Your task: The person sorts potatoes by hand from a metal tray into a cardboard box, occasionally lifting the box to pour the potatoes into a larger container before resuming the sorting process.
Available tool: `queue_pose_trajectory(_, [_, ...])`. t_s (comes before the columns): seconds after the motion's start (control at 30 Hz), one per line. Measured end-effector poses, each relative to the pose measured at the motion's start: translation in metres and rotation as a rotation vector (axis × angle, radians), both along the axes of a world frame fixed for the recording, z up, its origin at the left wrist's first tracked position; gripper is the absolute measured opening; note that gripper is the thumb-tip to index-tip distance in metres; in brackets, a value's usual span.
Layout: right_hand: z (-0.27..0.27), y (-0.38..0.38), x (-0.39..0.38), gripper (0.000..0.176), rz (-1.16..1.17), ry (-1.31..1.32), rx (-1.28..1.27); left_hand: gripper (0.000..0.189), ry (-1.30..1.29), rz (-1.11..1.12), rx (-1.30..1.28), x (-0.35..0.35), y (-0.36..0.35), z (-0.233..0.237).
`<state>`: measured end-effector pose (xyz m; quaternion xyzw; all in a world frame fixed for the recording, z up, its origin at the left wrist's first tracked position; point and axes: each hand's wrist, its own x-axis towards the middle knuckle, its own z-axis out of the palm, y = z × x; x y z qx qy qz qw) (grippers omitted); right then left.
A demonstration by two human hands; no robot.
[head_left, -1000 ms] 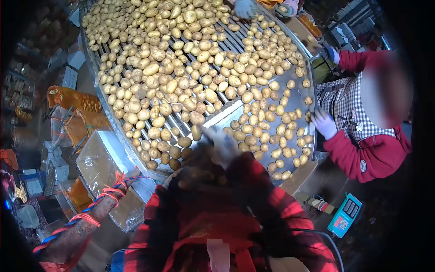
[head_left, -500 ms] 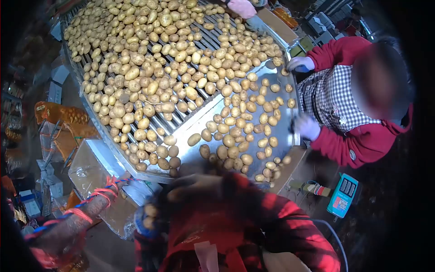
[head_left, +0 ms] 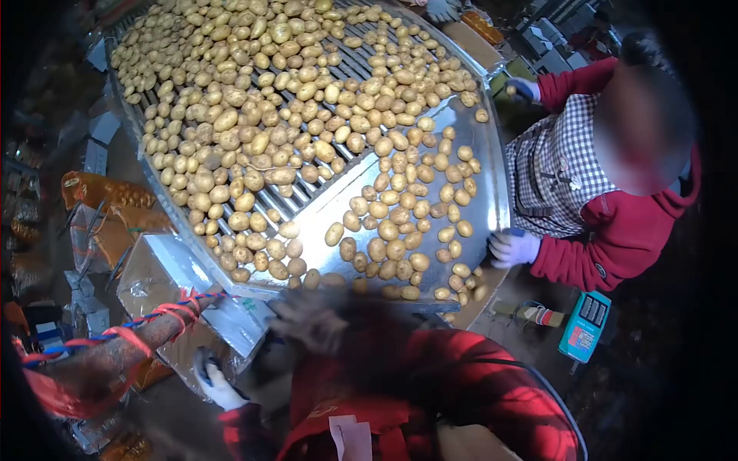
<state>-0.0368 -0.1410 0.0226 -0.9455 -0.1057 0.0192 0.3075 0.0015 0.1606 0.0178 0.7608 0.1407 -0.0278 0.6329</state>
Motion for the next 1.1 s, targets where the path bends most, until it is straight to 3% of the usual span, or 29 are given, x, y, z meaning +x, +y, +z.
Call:
queue_pose_trajectory(0.03, [0.007,-0.031,-0.013,0.048,-0.021,0.140,-0.113,0.045,-0.042,-0.059,-0.019,-0.011,-0.031,0.005])
queue_pose_trajectory(0.1, [-0.033,-0.082,-0.066,0.048,-0.217,0.139,-0.033,0.048,0.069,-0.393,-0.143,-0.022,-0.074,0.003])
queue_pose_trajectory(0.13, [-0.023,-0.103,-0.091,0.049,-0.293,0.113,-0.047,0.037,-0.020,-0.536,0.040,-0.024,-0.100,0.011])
queue_pose_trajectory(0.17, [-0.011,-0.119,-0.110,0.049,-0.363,0.086,-0.057,0.038,0.009,-0.651,-0.038,-0.019,-0.123,0.019])
queue_pose_trajectory(0.27, [0.007,-0.138,-0.136,0.048,-0.565,0.044,-0.242,0.038,0.034,-0.766,0.047,-0.009,-0.153,0.009])
queue_pose_trajectory(0.37, [0.021,-0.151,-0.105,0.063,-0.602,-0.070,-0.289,0.039,0.179,-0.803,-0.113,-0.003,-0.180,0.006])
queue_pose_trajectory(0.4, [0.036,-0.158,-0.074,0.064,-0.602,-0.041,-0.199,0.039,0.204,-0.835,-0.133,0.000,-0.190,0.003])
queue_pose_trajectory(0.47, [0.000,-0.166,-0.028,0.058,-0.597,0.110,-0.471,0.040,0.199,-0.904,-0.167,0.005,-0.209,0.006])
queue_pose_trajectory(0.5, [0.001,-0.163,0.008,0.044,-0.594,0.350,-0.733,0.039,0.322,-0.937,-0.114,0.011,-0.223,0.028])
queue_pose_trajectory(0.53, [0.009,-0.164,0.027,0.037,-0.517,0.556,-0.802,0.038,0.233,-0.978,-0.084,0.011,-0.229,0.025])
queue_pose_trajectory(0.57, [-0.031,-0.165,0.032,0.031,-0.481,0.443,-0.999,0.038,0.145,-1.024,-0.052,0.010,-0.230,0.015])
queue_pose_trajectory(0.63, [-0.034,-0.191,0.054,0.022,-0.508,0.498,-0.859,0.041,0.067,-1.068,0.050,0.009,-0.227,-0.007])
queue_pose_trajectory(0.7, [-0.050,-0.218,0.056,0.017,-0.557,0.388,-0.739,0.034,0.403,-0.937,-0.297,0.002,-0.228,-0.010])
queue_pose_trajectory(0.73, [-0.043,-0.230,0.054,0.016,-0.621,0.279,-0.549,0.041,0.492,-0.956,-0.496,0.003,-0.226,-0.013])
queue_pose_trajectory(0.77, [-0.033,-0.233,0.048,0.017,-0.708,0.176,-0.365,0.041,0.481,-0.945,-0.496,0.005,-0.222,-0.022])
queue_pose_trajectory(0.83, [-0.010,-0.206,0.043,0.025,-0.758,0.077,-0.276,0.050,0.164,-1.172,-0.091,0.013,-0.218,-0.047])
queue_pose_trajectory(0.87, [0.014,-0.179,0.036,0.030,-0.540,0.122,-0.291,0.054,0.010,-1.268,0.121,0.014,-0.214,-0.052])
queue_pose_trajectory(0.9, [0.031,-0.148,0.028,0.035,-0.323,0.165,-0.305,0.054,0.009,-1.261,0.121,0.020,-0.215,-0.040])
queue_pose_trajectory(0.97, [0.028,-0.088,0.008,0.049,-0.197,0.087,0.180,0.052,0.288,-1.327,-0.225,0.037,-0.221,-0.007])
queue_pose_trajectory(1.1, [0.019,-0.057,0.014,0.039,-0.380,-0.204,0.135,0.039,0.054,-1.111,-0.419,0.029,-0.162,-0.053])
